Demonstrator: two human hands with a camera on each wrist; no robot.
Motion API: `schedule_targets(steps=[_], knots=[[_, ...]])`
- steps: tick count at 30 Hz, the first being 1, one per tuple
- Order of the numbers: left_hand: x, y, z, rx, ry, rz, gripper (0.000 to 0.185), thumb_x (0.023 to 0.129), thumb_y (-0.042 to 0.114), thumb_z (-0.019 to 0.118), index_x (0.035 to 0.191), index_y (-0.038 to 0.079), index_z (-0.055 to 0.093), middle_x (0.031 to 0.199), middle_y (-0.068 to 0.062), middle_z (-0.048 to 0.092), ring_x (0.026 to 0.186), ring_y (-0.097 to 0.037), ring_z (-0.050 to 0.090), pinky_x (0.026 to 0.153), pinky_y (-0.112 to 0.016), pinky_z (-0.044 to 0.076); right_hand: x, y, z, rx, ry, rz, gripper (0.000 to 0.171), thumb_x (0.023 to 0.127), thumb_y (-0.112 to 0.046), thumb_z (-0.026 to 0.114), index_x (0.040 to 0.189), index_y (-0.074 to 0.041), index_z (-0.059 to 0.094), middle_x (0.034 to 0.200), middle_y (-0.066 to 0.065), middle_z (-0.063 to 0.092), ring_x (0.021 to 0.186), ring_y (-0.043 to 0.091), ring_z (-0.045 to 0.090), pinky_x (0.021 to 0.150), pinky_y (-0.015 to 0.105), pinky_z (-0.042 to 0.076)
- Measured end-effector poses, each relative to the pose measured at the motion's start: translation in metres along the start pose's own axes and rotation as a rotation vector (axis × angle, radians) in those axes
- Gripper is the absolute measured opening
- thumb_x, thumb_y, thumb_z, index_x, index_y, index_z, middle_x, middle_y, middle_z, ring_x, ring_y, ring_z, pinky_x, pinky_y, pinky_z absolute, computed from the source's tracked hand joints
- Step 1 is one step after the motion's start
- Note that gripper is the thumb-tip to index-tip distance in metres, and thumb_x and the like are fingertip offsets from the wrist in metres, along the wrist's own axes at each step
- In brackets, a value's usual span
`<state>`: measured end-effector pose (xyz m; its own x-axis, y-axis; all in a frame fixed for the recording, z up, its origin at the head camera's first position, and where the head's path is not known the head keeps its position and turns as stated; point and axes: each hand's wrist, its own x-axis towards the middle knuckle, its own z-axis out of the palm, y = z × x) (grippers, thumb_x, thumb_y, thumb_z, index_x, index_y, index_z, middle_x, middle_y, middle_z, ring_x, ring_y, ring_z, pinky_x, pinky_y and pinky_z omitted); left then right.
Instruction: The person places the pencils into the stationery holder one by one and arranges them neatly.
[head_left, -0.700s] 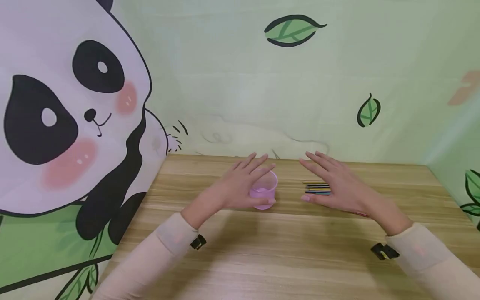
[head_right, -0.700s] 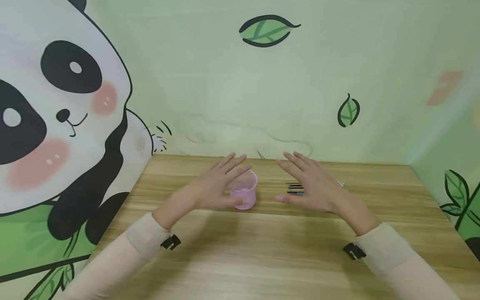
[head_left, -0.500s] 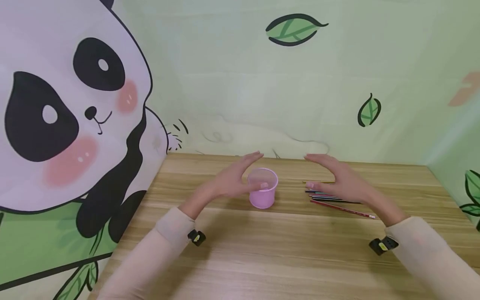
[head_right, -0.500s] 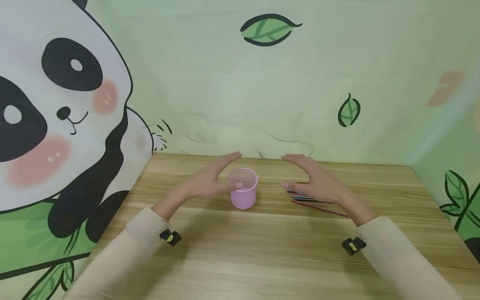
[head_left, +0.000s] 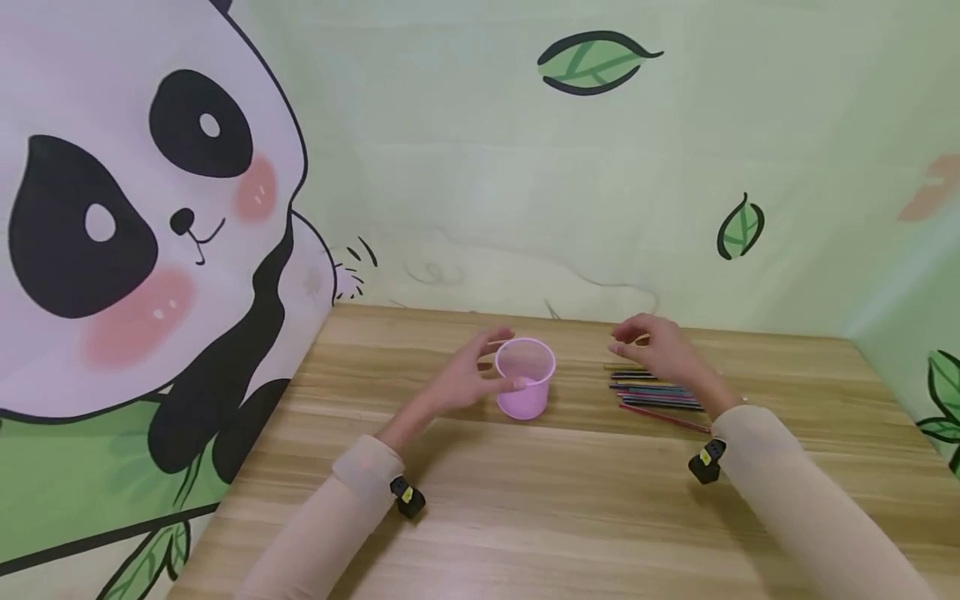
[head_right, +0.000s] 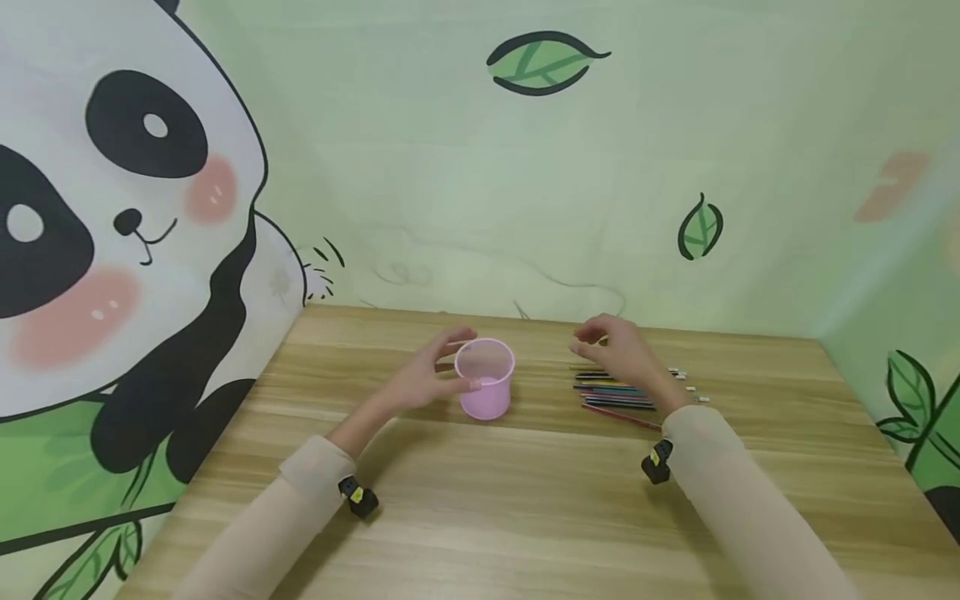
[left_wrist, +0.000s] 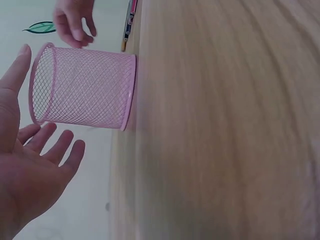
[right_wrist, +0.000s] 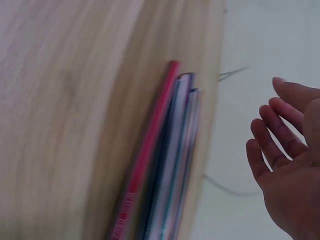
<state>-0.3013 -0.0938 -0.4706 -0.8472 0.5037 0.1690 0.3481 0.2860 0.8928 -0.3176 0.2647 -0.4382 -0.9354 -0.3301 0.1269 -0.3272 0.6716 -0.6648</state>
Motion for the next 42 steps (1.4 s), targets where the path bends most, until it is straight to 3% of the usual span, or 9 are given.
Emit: schedule_targets(steps=[6,13,31,42], knots=[[0.001,-0.006,0.006,-0.077,-0.017,-0.058,0.091,0.088,0.019,0.089,0.161,0.005,0.037,0.158,-0.013,0.049,0.140,-0.036,0.055,0.108,-0.042,0.055,0.012,0.028,0.022,-0.090,-0.019,-0.014,0.016,0.100,-0.009,0.073,0.110,0.004,0.073,0.103,0.015,0.072,0.097,0.031,0.065,0.090,0.051,0.057],[0.003,-0.007,0.010,-0.064,-0.013,-0.059,0.085,0.090,0.028,0.088,0.158,0.011,0.041,0.153,-0.009,0.053,0.141,-0.032,0.054,0.111,-0.042,0.053,0.013,0.043,0.028,-0.122,-0.029,-0.014,0.003,0.095,-0.001,0.076,0.095,0.000,0.073,0.091,0.009,0.070,0.086,0.023,0.063,0.079,0.040,0.055],[0.001,-0.012,0.011,-0.051,-0.023,-0.045,0.081,0.093,0.027,0.085,0.157,0.010,0.038,0.151,-0.009,0.051,0.138,-0.031,0.054,0.112,-0.041,0.051,0.024,0.036,0.031,-0.140,-0.133,0.094,0.006,0.095,-0.006,0.073,0.093,-0.001,0.071,0.088,0.007,0.068,0.083,0.022,0.060,0.077,0.036,0.052],[0.001,-0.010,0.010,-0.068,-0.021,-0.042,0.078,0.094,0.027,0.084,0.156,0.012,0.039,0.150,-0.007,0.052,0.138,-0.029,0.054,0.112,-0.040,0.051,0.025,0.035,0.033,-0.123,-0.127,0.059,0.006,0.093,-0.001,0.071,0.093,0.001,0.066,0.085,0.009,0.066,0.080,0.022,0.061,0.073,0.035,0.053]])
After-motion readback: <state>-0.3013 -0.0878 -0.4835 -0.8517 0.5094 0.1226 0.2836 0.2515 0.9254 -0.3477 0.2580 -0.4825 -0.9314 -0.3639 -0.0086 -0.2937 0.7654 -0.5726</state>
